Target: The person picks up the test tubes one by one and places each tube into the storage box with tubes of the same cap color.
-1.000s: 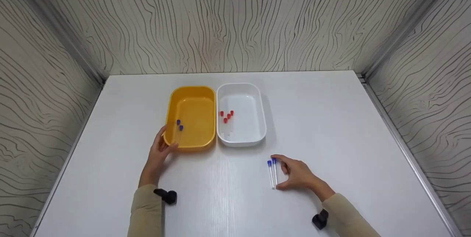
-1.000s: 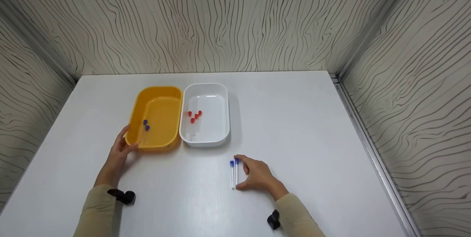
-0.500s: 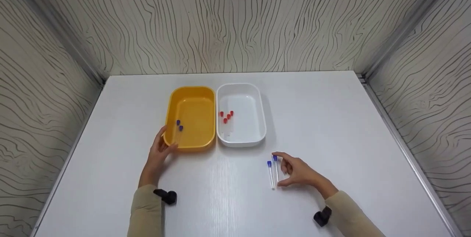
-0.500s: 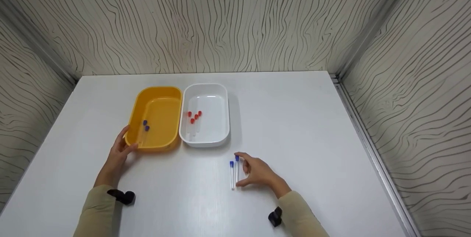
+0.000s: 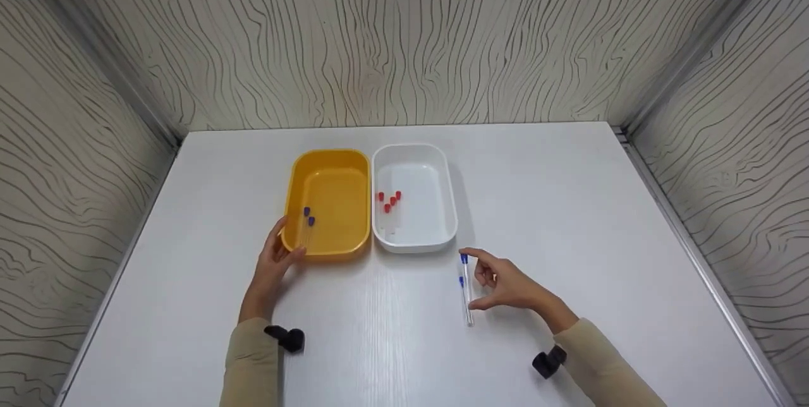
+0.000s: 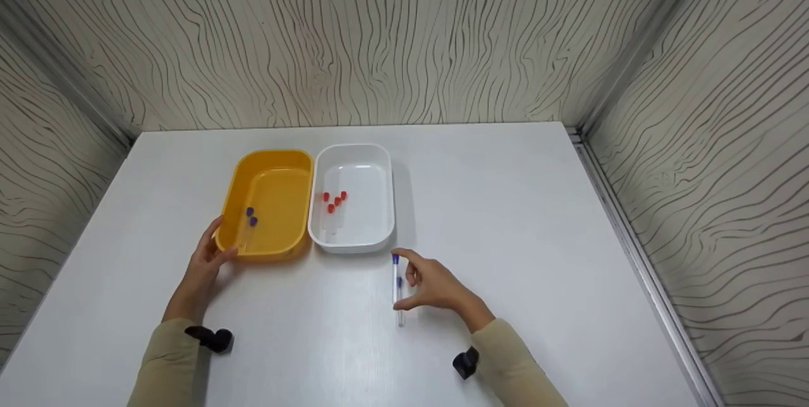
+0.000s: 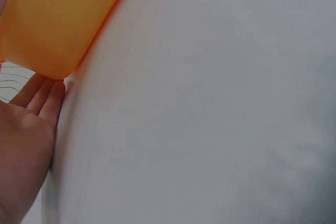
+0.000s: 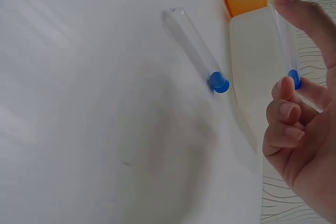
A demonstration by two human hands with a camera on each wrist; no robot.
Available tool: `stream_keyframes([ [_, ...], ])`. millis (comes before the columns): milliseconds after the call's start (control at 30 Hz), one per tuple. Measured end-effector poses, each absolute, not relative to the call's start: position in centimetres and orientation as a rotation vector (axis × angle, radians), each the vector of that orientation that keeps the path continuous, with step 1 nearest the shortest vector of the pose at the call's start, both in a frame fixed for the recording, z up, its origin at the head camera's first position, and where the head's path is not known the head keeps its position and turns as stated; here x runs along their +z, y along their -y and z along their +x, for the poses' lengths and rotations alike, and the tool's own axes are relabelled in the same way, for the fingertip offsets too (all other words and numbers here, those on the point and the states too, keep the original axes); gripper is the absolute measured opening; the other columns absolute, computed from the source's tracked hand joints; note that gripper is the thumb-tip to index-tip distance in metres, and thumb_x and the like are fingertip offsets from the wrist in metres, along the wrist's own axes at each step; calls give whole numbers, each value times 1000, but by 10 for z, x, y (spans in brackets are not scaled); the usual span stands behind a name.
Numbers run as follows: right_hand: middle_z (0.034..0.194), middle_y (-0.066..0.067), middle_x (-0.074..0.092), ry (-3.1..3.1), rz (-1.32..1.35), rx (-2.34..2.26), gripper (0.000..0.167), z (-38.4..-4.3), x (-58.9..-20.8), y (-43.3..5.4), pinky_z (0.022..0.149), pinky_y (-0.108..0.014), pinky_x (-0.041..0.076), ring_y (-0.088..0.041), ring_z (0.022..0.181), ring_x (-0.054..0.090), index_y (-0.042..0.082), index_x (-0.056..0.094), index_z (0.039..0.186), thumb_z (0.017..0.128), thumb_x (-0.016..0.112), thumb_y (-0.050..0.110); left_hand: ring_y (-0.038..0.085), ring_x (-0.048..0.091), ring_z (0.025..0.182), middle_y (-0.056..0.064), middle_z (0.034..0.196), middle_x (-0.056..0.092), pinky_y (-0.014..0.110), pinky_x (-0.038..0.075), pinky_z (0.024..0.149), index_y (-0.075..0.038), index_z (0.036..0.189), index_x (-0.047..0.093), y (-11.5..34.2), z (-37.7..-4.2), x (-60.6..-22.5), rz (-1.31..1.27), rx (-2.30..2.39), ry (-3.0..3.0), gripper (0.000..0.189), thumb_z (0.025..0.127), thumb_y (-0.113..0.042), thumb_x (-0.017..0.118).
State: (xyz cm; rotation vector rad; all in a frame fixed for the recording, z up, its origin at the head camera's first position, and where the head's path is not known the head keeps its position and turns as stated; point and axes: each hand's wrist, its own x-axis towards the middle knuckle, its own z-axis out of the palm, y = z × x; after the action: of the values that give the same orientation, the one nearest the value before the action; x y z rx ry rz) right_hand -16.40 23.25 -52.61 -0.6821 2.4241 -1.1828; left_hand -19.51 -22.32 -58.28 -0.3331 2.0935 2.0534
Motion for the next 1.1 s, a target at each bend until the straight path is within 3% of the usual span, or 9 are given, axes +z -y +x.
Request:
stream_keyframes([
  [500, 79, -10, 52, -2422, -819, -1176, 87, -174, -502, -206, 59, -12, 36, -3, 67, 40, 6, 41, 141, 68, 86, 21, 15, 24, 151, -6, 162, 23, 43, 18, 126, -46, 149, 21, 222, -194, -582, -365, 2065, -2055, 76, 90, -31, 68],
  [867, 77, -10, 53, -2396, -872, -1200, 88, -188, -496, -180, 58, -12, 34, -3, 65, 38, 10, 40, 143, 69, 86, 23, 18, 25, 151, 0, 162, 25, 43, 19, 126, -43, 150, 22, 221, -192, -580, -308, 2065, -2106, 75, 90, -29, 67],
  [1100, 81, -19, 56, -2364, -882, -1232, 90, -199, -492, -163, 60, -13, 35, -8, 67, 41, 9, 38, 145, 70, 86, 20, 19, 25, 151, 1, 161, 27, 45, 19, 126, -42, 150, 23, 220, -191, -580, -303, 2071, -2109, 75, 91, -29, 67],
])
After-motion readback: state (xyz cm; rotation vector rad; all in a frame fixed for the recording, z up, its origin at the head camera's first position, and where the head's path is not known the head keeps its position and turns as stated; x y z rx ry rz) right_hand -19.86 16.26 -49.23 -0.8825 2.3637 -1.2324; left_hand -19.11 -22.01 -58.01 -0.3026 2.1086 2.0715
